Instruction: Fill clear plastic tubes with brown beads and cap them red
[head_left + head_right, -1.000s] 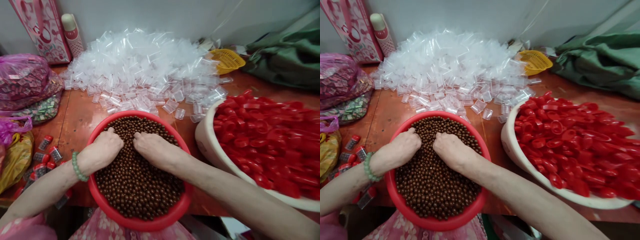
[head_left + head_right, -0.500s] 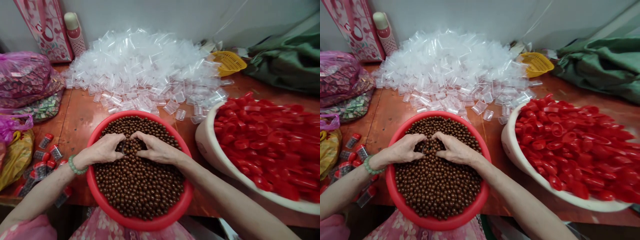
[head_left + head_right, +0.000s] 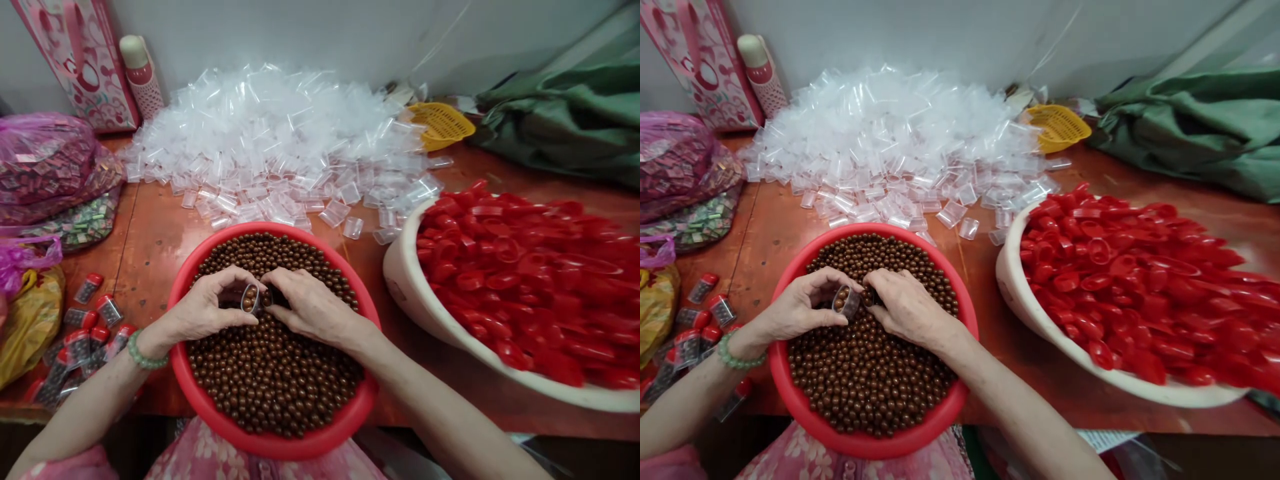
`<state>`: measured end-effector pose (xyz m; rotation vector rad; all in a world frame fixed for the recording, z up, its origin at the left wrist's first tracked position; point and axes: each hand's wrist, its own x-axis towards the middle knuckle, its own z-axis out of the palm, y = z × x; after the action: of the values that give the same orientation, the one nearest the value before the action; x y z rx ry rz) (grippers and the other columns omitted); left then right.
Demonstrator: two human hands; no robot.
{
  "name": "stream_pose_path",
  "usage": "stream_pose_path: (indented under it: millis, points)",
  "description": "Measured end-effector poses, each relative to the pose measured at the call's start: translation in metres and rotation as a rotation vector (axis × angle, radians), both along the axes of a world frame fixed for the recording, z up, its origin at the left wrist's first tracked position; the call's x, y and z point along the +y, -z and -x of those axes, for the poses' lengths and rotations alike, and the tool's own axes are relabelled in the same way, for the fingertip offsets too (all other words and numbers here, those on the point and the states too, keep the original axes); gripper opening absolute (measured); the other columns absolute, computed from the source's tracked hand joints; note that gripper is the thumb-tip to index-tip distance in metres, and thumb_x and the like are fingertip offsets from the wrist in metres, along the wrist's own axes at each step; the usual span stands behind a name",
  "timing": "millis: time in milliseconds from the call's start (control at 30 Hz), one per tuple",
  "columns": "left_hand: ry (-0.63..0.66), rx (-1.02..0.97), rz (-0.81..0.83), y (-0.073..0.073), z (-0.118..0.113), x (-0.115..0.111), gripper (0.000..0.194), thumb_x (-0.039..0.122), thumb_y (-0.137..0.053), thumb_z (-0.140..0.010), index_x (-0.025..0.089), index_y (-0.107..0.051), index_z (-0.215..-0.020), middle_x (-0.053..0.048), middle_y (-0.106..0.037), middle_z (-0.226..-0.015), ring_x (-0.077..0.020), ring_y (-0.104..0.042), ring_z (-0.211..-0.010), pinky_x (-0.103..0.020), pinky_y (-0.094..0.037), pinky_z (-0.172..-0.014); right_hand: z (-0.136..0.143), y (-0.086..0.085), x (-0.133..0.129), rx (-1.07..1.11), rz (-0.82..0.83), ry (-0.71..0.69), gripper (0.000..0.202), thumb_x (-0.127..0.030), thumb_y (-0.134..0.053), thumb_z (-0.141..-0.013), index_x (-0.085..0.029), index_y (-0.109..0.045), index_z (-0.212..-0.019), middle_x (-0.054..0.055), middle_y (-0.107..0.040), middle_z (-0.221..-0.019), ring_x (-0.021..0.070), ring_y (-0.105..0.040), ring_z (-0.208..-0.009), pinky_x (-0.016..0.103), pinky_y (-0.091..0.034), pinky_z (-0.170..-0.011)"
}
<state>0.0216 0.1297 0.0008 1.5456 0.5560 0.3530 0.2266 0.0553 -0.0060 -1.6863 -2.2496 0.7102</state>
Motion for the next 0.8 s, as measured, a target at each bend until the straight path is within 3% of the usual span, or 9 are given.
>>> stream_pose_path:
  millis: [233,433,500,600,700,800]
  points:
    - [-0.037,0.159,-0.154,-0.011,0.006,-0.009,0.035,0.029,-0.070,-0.081,0.020,-0.058,-0.112,-0.005,-0.063,-0.109,-0.0196,-0.060,-0.105,-0.033,-0.044,-0.097,0.001,-0.002,0.002,0.033,-0.036,-0.019,0.025,-0.017,-0.064,-0.084,-0.016,-0.056,-0.108,0.007,-0.067,-0.106,0.0226,-0.061,-0.100,0.037,-0.042,-0.086]
    - [-0.007,0.274,-0.126,-0.005,0.006,-0.011,0.037,0.037,-0.067,-0.082,0.023,-0.054,-0.114,-0.006,-0.064,-0.114,-0.0216,-0.061,-0.107,-0.035,-0.047,-0.097,-0.014,-0.026,-0.019,-0.077,-0.175,0.054,0.026,-0.018,-0.058,-0.090,-0.015,-0.054,-0.115,0.012,-0.064,-0.113,0.0232,-0.057,-0.107,0.039,-0.042,-0.093]
    - [-0.048,0.279,-0.066,-0.006,0.005,-0.015,0.037,0.038,-0.068,-0.082,0.023,-0.053,-0.113,-0.006,-0.065,-0.113,-0.0215,-0.062,-0.106,-0.033,-0.049,-0.096,-0.033,-0.038,-0.035,-0.119,-0.225,0.183,0.016,-0.018,-0.051,-0.093,-0.016,-0.058,-0.107,0.011,-0.064,-0.108,0.0222,-0.057,-0.103,0.037,-0.042,-0.092]
    - [-0.083,0.279,0.015,-0.010,0.002,-0.020,0.034,0.037,-0.068,-0.081,0.023,-0.054,-0.109,-0.005,-0.067,-0.108,-0.0210,-0.064,-0.103,-0.032,-0.051,-0.093,-0.078,-0.046,-0.057,-0.292,-0.243,0.532,0.016,-0.014,-0.045,-0.093,-0.017,-0.061,-0.095,0.011,-0.064,-0.097,0.0222,-0.056,-0.091,0.035,-0.044,-0.085]
    - [-0.089,0.267,0.058,-0.013,-0.003,-0.025,0.033,0.036,-0.068,-0.081,0.022,-0.054,-0.107,-0.005,-0.066,-0.105,-0.0206,-0.064,-0.101,-0.032,-0.051,-0.092,-0.121,-0.039,-0.071,-0.579,-0.179,0.821,0.013,-0.019,-0.051,-0.089,-0.014,-0.062,-0.095,0.016,-0.061,-0.097,0.0273,-0.054,-0.091,0.039,-0.043,-0.080]
    - [-0.064,0.278,0.032,-0.015,-0.008,-0.029,0.032,0.036,-0.067,-0.081,0.021,-0.055,-0.107,-0.005,-0.065,-0.102,-0.0197,-0.063,-0.099,-0.031,-0.051,-0.091,-0.145,-0.022,-0.076,-0.733,-0.098,0.892,0.020,-0.025,-0.056,-0.086,-0.013,-0.061,-0.101,0.018,-0.061,-0.102,0.0303,-0.053,-0.094,0.041,-0.041,-0.078]
